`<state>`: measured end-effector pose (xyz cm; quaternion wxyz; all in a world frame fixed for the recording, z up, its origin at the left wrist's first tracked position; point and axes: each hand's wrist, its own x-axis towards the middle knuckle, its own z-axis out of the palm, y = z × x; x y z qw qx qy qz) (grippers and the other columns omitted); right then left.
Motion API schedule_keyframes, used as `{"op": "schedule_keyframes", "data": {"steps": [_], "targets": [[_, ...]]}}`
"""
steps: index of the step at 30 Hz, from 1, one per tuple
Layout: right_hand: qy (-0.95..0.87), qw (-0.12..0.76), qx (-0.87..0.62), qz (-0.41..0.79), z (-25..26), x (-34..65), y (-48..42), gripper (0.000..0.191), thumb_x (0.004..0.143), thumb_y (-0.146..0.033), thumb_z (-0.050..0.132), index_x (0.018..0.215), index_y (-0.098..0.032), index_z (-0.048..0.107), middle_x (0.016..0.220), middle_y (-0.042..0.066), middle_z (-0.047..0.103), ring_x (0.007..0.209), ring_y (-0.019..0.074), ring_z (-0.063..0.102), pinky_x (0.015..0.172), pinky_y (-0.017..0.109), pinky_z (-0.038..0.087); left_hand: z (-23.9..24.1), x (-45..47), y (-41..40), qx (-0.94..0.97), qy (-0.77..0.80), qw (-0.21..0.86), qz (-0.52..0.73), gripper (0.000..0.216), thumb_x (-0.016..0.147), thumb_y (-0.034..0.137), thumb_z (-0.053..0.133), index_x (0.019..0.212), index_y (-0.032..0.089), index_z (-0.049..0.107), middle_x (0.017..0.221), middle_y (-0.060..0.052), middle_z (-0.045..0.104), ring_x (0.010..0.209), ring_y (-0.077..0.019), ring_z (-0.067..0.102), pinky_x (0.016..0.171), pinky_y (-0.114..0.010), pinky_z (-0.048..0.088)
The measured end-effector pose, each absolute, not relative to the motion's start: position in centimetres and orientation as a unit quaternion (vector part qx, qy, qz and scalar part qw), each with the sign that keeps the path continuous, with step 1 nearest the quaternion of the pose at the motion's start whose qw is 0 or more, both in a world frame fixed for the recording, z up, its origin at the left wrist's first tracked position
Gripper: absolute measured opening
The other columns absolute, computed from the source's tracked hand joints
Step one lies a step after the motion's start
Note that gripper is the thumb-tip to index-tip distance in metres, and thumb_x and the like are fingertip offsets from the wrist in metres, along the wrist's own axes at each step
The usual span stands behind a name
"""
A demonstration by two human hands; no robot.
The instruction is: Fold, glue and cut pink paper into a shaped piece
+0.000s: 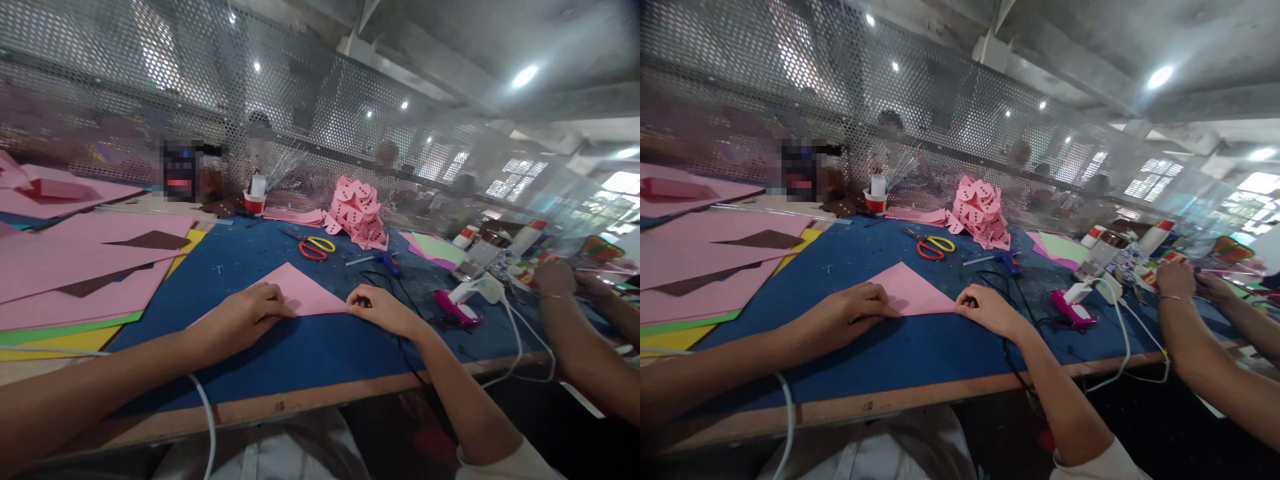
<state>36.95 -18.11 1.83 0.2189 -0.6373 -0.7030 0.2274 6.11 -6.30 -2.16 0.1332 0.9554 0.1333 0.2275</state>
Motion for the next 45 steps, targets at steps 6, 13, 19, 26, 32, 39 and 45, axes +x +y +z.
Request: {"op": "schedule_keyframes", "data": {"steps": [6, 13, 19, 26, 32, 39, 45], "targets": [[-0.698, 0.217, -0.643, 0.228, 2.0, 37.1, -18.3, 0.017, 0.091, -0.034, 0.064, 0.092, -0.019, 0.072, 0.093, 0.003, 0.066, 0.081, 0.0153, 0.061, 0.075, 0.028, 0.047, -2.1, 6.1, -6.4, 0.955, 0.139, 0.141, 0.223, 0.033, 0.1, 0.017, 0.048, 0.114, 0.03, 0.074, 0.103, -0.004, 0.065, 0.097, -0.0173, 0.062, 0.086, -0.027, 0.048], [-0.695, 0.216, -0.648, 0.227, 1.8, 37.2, -18.3, 0.012, 0.09, -0.029, 0.063, 0.092, -0.019, 0.07, 0.091, 0.002, 0.066, 0.081, 0.0155, 0.061, 0.074, 0.028, 0.047, -1.9, 6.2, -6.5, 0.955, 0.145, 0.144, 0.214, 0.032, 0.099, 0.016, 0.05, 0.113, 0.029, 0.075, 0.102, -0.004, 0.065, 0.096, -0.0181, 0.063, 0.085, -0.028, 0.049], [-0.694, 0.218, -0.646, 0.233, 1.7, 37.3, -18.3, 0.01, 0.089, -0.026, 0.063, 0.091, -0.018, 0.069, 0.089, 0.002, 0.066, 0.08, 0.0151, 0.061, 0.073, 0.027, 0.047, -1.9, 6.1, -6.5, 0.954, 0.146, 0.146, 0.217, 0.032, 0.099, 0.015, 0.051, 0.113, 0.03, 0.075, 0.104, -0.004, 0.065, 0.097, -0.0173, 0.063, 0.086, -0.026, 0.048], [-0.697, 0.224, -0.638, 0.237, 1.5, 37.7, -18.2, 0.008, 0.087, -0.023, 0.062, 0.092, -0.019, 0.068, 0.09, 0.002, 0.065, 0.081, 0.0147, 0.06, 0.074, 0.027, 0.047, -2.1, 6.0, -6.3, 0.954, 0.142, 0.15, 0.218, 0.032, 0.099, 0.015, 0.051, 0.114, 0.031, 0.074, 0.104, -0.003, 0.064, 0.097, -0.0174, 0.062, 0.086, -0.027, 0.047], [-0.693, 0.232, -0.637, 0.245, 1.6, 37.6, -18.3, 0.011, 0.085, -0.018, 0.06, 0.093, -0.019, 0.068, 0.088, 0.001, 0.064, 0.079, 0.0139, 0.059, 0.072, 0.026, 0.046, -2.1, 6.1, -6.3, 0.954, 0.141, 0.145, 0.219, 0.032, 0.099, 0.016, 0.05, 0.113, 0.031, 0.075, 0.103, -0.003, 0.064, 0.097, -0.0174, 0.062, 0.086, -0.026, 0.046], [-0.693, 0.238, -0.632, 0.251, 1.5, 38.2, -18.0, 0.023, 0.082, -0.008, 0.054, 0.098, -0.018, 0.067, 0.091, 0.001, 0.064, 0.08, 0.0135, 0.059, 0.073, 0.026, 0.045, -2.2, 6.0, -6.2, 0.957, 0.138, 0.146, 0.207, 0.031, 0.1, 0.017, 0.049, 0.116, 0.032, 0.072, 0.103, -0.003, 0.063, 0.098, -0.0174, 0.061, 0.086, -0.027, 0.045], [-0.721, 0.266, -0.609, 0.197, 3.6, 34.9, -17.5, 0.018, 0.092, -0.029, 0.064, 0.107, -0.019, 0.068, 0.106, 0.004, 0.067, 0.095, 0.016, 0.063, 0.086, 0.029, 0.047, -2.2, 6.2, -6.3, 0.956, 0.14, 0.148, 0.212, 0.03, 0.101, 0.018, 0.049, 0.116, 0.03, 0.072, 0.105, -0.003, 0.064, 0.101, -0.0178, 0.06, 0.087, -0.027, 0.044]]}}
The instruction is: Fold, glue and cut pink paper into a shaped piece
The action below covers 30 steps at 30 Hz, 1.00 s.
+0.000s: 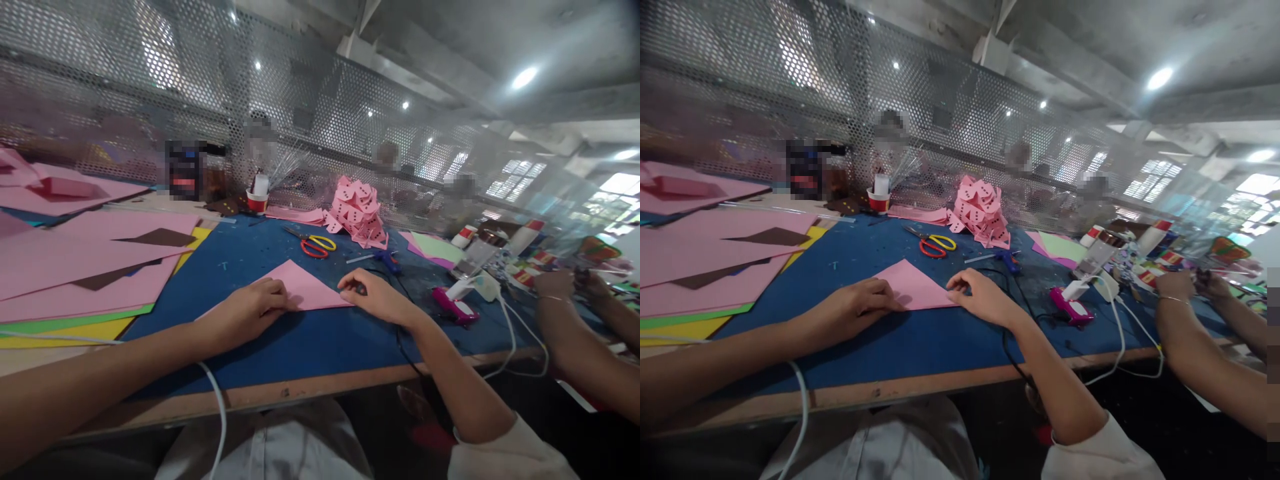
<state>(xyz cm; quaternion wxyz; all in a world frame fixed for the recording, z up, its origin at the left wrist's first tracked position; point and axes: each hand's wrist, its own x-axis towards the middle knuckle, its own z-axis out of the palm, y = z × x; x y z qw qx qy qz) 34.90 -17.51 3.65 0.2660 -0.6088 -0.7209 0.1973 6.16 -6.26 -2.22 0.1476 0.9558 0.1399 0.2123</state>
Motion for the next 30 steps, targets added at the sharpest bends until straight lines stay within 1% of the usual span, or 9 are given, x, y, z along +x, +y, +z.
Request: {"op": "schedule_keyframes", "data": {"steps": [2, 6, 9, 11, 15, 19, 21, 24, 30], "targets": [[-0.748, 0.249, -0.587, 0.182, 4.1, 32.8, -16.8, 0.017, 0.092, -0.031, 0.067, 0.104, -0.02, 0.07, 0.106, 0.004, 0.068, 0.095, 0.0158, 0.064, 0.088, 0.029, 0.046, -2.1, 6.3, -6.4, 0.954, 0.142, 0.15, 0.215, 0.029, 0.1, 0.016, 0.049, 0.113, 0.028, 0.072, 0.104, -0.003, 0.066, 0.101, -0.0182, 0.061, 0.088, -0.028, 0.044], [-0.795, 0.191, -0.551, 0.165, 3.3, 29.5, -14.8, 0.019, 0.087, -0.033, 0.075, 0.101, -0.02, 0.073, 0.101, 0.003, 0.069, 0.091, 0.0168, 0.064, 0.08, 0.027, 0.045, -1.8, 6.4, -6.6, 0.946, 0.148, 0.169, 0.235, 0.026, 0.097, 0.012, 0.052, 0.109, 0.024, 0.071, 0.104, -0.003, 0.069, 0.101, -0.018, 0.063, 0.088, -0.027, 0.045], [-0.8, 0.185, -0.546, 0.165, 1.9, 28.5, -13.6, 0.015, 0.087, -0.029, 0.075, 0.098, -0.02, 0.072, 0.094, 0.002, 0.069, 0.084, 0.0155, 0.063, 0.072, 0.025, 0.043, -1.8, 6.4, -6.7, 0.938, 0.153, 0.191, 0.244, 0.024, 0.093, 0.009, 0.054, 0.105, 0.023, 0.069, 0.103, -0.002, 0.07, 0.1, -0.0169, 0.064, 0.087, -0.026, 0.046], [-0.802, 0.196, -0.539, 0.166, 1.2, 28.3, -13.4, 0.011, 0.088, -0.027, 0.073, 0.095, -0.019, 0.072, 0.092, 0.001, 0.069, 0.082, 0.0148, 0.063, 0.071, 0.025, 0.042, -1.9, 6.3, -6.6, 0.935, 0.154, 0.204, 0.246, 0.022, 0.093, 0.008, 0.055, 0.103, 0.023, 0.069, 0.102, -0.001, 0.07, 0.1, -0.0162, 0.064, 0.087, -0.025, 0.046], [-0.799, 0.207, -0.535, 0.179, 1.0, 28.2, -13.6, 0.005, 0.089, -0.022, 0.07, 0.092, -0.018, 0.071, 0.091, 0.002, 0.069, 0.081, 0.0141, 0.062, 0.07, 0.024, 0.041, -1.9, 6.2, -6.6, 0.932, 0.159, 0.219, 0.242, 0.021, 0.095, 0.012, 0.055, 0.105, 0.024, 0.069, 0.104, -0.002, 0.069, 0.1, -0.0152, 0.064, 0.088, -0.024, 0.046], [-0.796, 0.201, -0.542, 0.182, 1.4, 28.3, -13.8, 0.004, 0.089, -0.021, 0.07, 0.089, -0.018, 0.071, 0.088, 0.001, 0.069, 0.078, 0.0134, 0.061, 0.068, 0.024, 0.039, -1.6, 5.4, -6.6, 0.941, 0.18, 0.178, 0.223, 0.017, 0.095, 0.014, 0.054, 0.098, 0.022, 0.069, 0.096, -0.003, 0.066, 0.092, -0.0167, 0.062, 0.081, -0.025, 0.046], [-0.795, 0.199, -0.545, 0.177, 1.5, 28.5, -13.9, 0.004, 0.089, -0.022, 0.071, 0.089, -0.018, 0.071, 0.089, 0.001, 0.07, 0.079, 0.0136, 0.061, 0.069, 0.024, 0.039, -1.5, 4.8, -6.6, 0.944, 0.189, 0.153, 0.222, 0.017, 0.097, 0.016, 0.053, 0.094, 0.021, 0.069, 0.093, -0.003, 0.065, 0.09, -0.017, 0.06, 0.079, -0.026, 0.045], [-0.788, 0.195, -0.559, 0.172, 1.5, 29.0, -13.9, 0.005, 0.089, -0.023, 0.071, 0.088, -0.018, 0.071, 0.091, 0.002, 0.07, 0.08, 0.014, 0.061, 0.069, 0.025, 0.039, -1.3, 4.0, -6.4, 0.944, 0.196, 0.14, 0.227, 0.019, 0.1, 0.022, 0.051, 0.097, 0.021, 0.07, 0.093, -0.004, 0.066, 0.09, -0.0171, 0.06, 0.079, -0.027, 0.045], [-0.787, 0.204, -0.552, 0.185, 1.1, 29.3, -13.7, 0.012, 0.089, -0.03, 0.071, 0.087, -0.019, 0.069, 0.088, 0.002, 0.07, 0.077, 0.0146, 0.06, 0.067, 0.025, 0.039, -0.9, 3.3, -6.2, 0.933, 0.246, 0.156, 0.209, 0.022, 0.099, 0.03, 0.052, 0.096, 0.021, 0.072, 0.092, -0.004, 0.066, 0.087, -0.0175, 0.061, 0.077, -0.027, 0.046]]}}
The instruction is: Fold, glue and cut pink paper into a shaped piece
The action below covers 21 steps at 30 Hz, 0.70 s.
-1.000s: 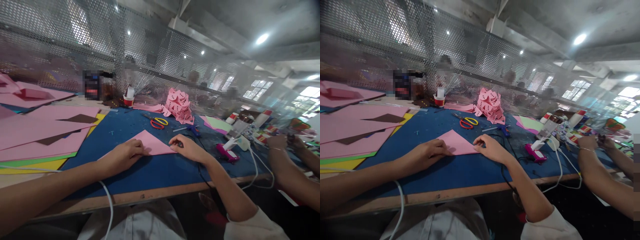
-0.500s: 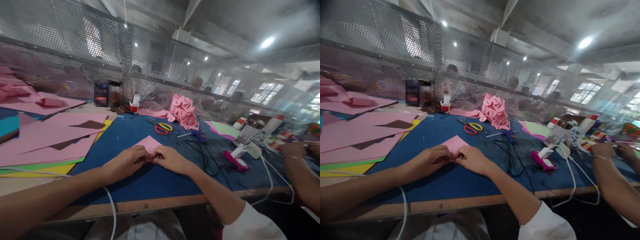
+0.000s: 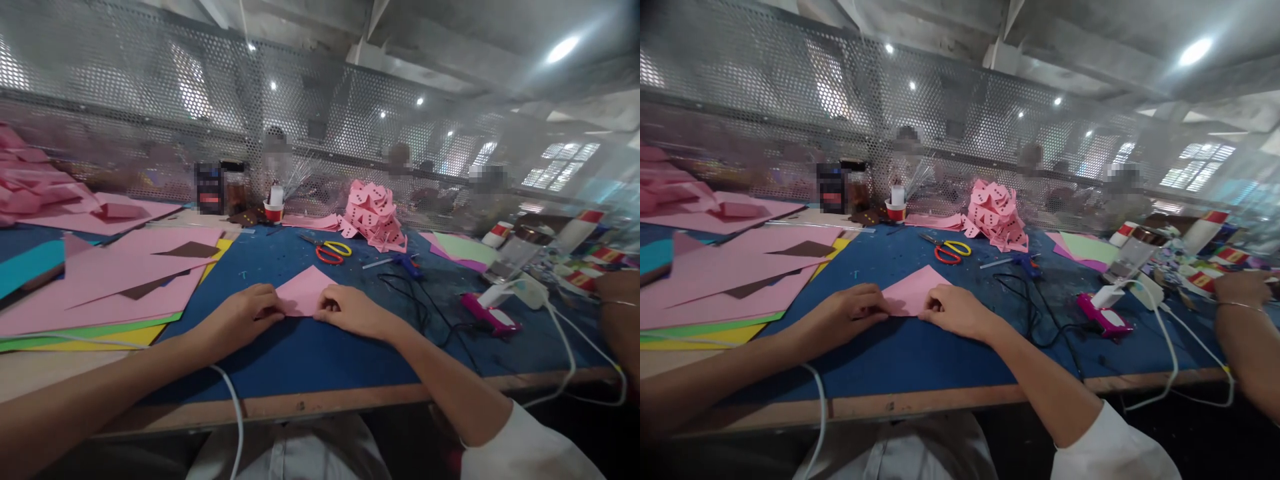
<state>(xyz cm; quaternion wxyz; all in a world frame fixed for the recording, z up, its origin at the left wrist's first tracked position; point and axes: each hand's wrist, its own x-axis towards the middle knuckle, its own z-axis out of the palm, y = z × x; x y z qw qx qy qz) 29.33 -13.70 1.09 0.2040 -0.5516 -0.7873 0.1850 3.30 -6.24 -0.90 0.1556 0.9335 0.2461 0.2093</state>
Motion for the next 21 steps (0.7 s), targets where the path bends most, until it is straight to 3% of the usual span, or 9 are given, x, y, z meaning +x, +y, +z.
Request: {"op": "schedule_keyframes", "data": {"steps": [9, 21], "targets": [[-0.776, 0.198, -0.567, 0.194, 1.1, 29.1, -13.4, 0.011, 0.09, -0.029, 0.069, 0.088, -0.018, 0.071, 0.09, 0.003, 0.069, 0.079, 0.0148, 0.06, 0.07, 0.026, 0.04, -0.6, 3.2, -5.3, 0.925, 0.269, 0.18, 0.198, 0.014, 0.093, 0.03, 0.063, 0.091, 0.023, 0.074, 0.089, -0.002, 0.069, 0.083, -0.0167, 0.064, 0.074, -0.025, 0.044], [-0.78, 0.196, -0.562, 0.192, 1.2, 29.1, -13.4, 0.012, 0.091, -0.029, 0.068, 0.089, -0.017, 0.071, 0.09, 0.003, 0.07, 0.078, 0.0144, 0.06, 0.068, 0.026, 0.039, 0.7, 2.2, -4.9, 0.947, 0.234, 0.151, 0.16, 0.017, 0.093, 0.028, 0.058, 0.088, 0.02, 0.072, 0.085, -0.002, 0.066, 0.075, -0.0145, 0.061, 0.069, -0.024, 0.042]]}}
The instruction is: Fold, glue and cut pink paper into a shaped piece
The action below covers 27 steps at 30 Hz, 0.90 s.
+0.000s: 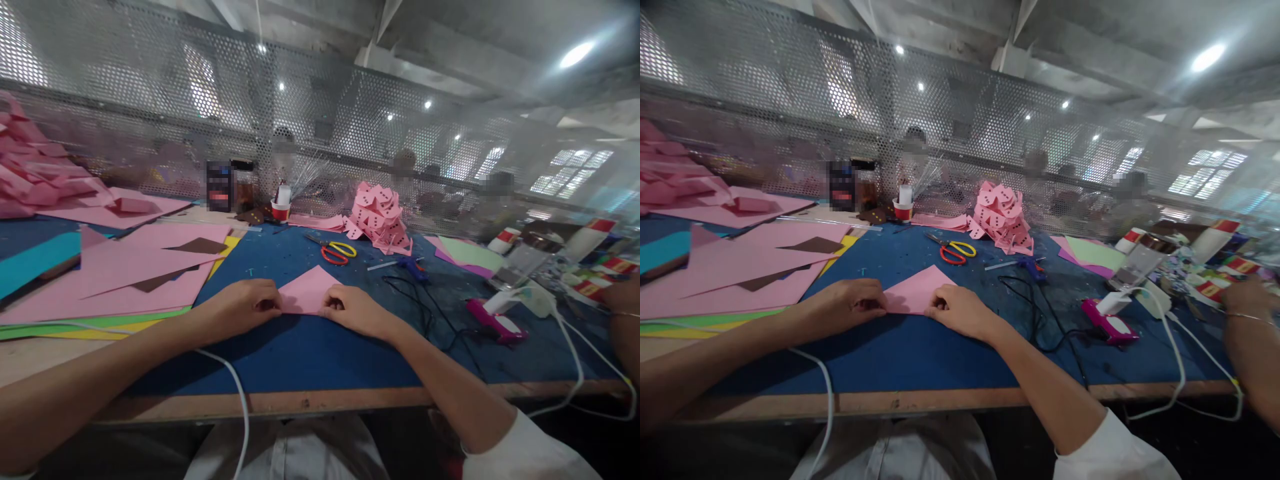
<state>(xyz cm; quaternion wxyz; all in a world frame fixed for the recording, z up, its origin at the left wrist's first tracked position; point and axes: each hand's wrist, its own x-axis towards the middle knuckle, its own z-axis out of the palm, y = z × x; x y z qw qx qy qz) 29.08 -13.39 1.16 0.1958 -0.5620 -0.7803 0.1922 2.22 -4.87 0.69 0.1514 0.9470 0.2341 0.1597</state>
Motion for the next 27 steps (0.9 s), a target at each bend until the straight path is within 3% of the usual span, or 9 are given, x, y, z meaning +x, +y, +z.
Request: {"op": "schedule_keyframes", "data": {"steps": [27], "targets": [[-0.769, 0.181, -0.579, 0.201, 1.6, 28.9, -13.5, 0.012, 0.091, -0.029, 0.066, 0.088, -0.018, 0.071, 0.091, 0.004, 0.07, 0.077, 0.0154, 0.06, 0.068, 0.027, 0.04, 2.3, 0.7, -3.0, 0.924, 0.293, 0.234, 0.078, 0.013, 0.085, 0.032, 0.065, 0.085, 0.021, 0.073, 0.08, 0.001, 0.072, 0.073, -0.0141, 0.064, 0.065, -0.021, 0.041]]}}
